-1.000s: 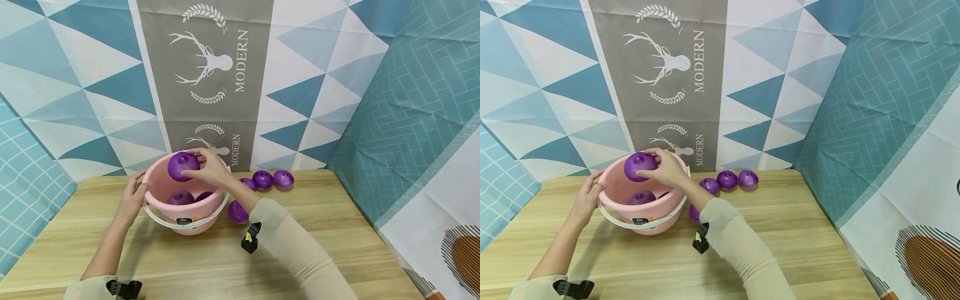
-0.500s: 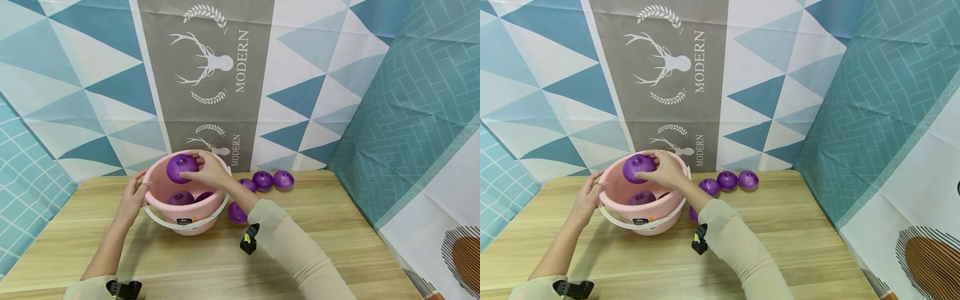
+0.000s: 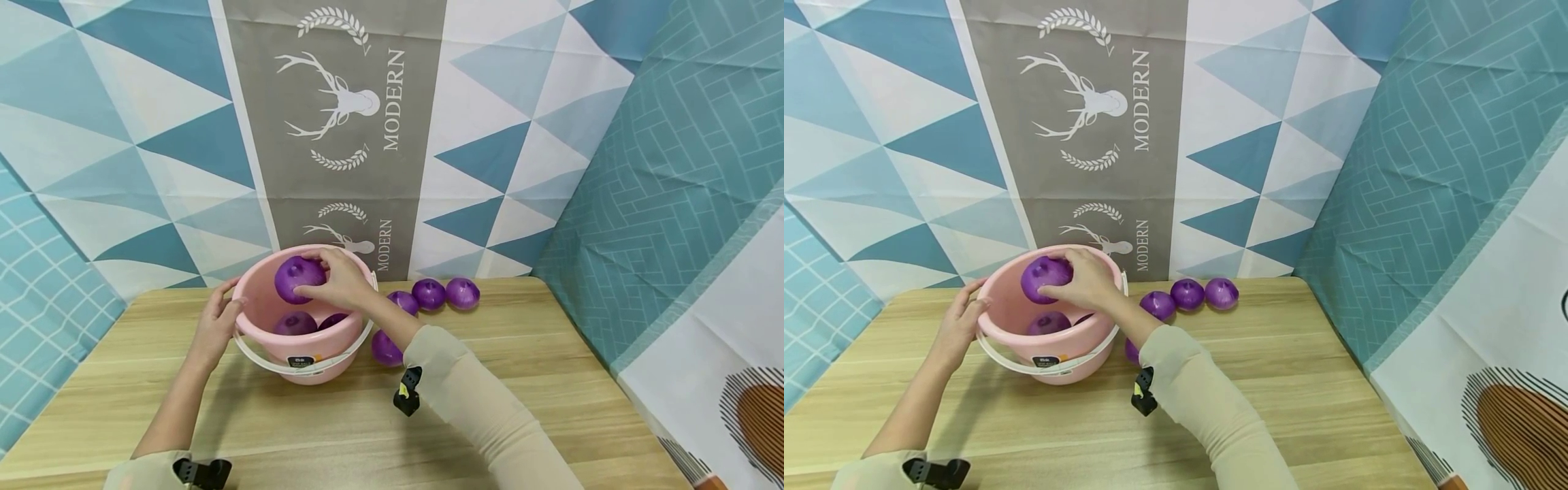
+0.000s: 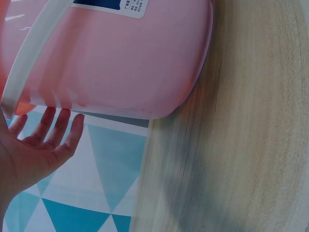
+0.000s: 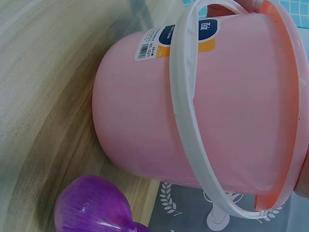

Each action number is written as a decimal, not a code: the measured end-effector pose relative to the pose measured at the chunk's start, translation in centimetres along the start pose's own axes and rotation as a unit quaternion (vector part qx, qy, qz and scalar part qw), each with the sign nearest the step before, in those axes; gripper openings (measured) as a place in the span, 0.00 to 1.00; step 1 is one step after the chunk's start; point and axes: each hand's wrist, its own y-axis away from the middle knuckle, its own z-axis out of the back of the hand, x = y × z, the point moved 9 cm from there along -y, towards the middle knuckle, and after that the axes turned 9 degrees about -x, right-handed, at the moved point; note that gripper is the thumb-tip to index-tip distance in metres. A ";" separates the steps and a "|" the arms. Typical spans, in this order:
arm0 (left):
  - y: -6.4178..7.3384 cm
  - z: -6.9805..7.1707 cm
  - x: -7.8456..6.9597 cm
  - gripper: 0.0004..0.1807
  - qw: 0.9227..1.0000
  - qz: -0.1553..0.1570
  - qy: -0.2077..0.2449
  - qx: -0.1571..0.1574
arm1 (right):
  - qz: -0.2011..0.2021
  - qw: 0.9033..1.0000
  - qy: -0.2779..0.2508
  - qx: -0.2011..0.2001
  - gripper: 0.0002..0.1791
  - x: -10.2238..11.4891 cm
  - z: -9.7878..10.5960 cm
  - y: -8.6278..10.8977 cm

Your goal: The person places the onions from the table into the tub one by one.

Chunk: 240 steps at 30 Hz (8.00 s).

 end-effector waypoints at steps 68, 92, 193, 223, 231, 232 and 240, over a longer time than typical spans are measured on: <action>0.1 -0.2 0.1 0.21 0.999 0.007 0.036 0.002 | -0.114 0.988 -0.073 -0.069 0.21 -9.5 9.3 6.9; 0.1 -0.1 0.2 0.24 1.000 0.007 0.019 -0.001 | -0.166 0.981 -0.090 -0.047 0.22 -14.5 7.4 11.9; 0.2 -0.2 0.3 0.22 0.999 0.013 0.049 -0.004 | -0.205 0.972 -0.114 -0.034 0.35 -18.5 1.9 15.9; 0.1 -0.1 0.3 0.24 1.000 0.007 0.026 -0.002 | -0.237 0.962 -0.125 -0.054 0.35 -18.3 5.6 16.1; 0.1 -0.2 0.5 0.23 0.999 0.008 0.032 -0.004 | -0.243 0.961 -0.124 -0.053 0.35 -18.5 6.6 15.7; 0.0 -0.2 0.5 0.22 0.999 0.008 0.033 -0.004 | -0.244 0.960 -0.125 -0.055 0.35 -18.5 6.8 15.7; 0.1 -0.1 0.3 0.25 1.000 0.005 0.024 -0.002 | -0.238 0.960 -0.124 -0.080 0.36 -17.8 8.3 15.4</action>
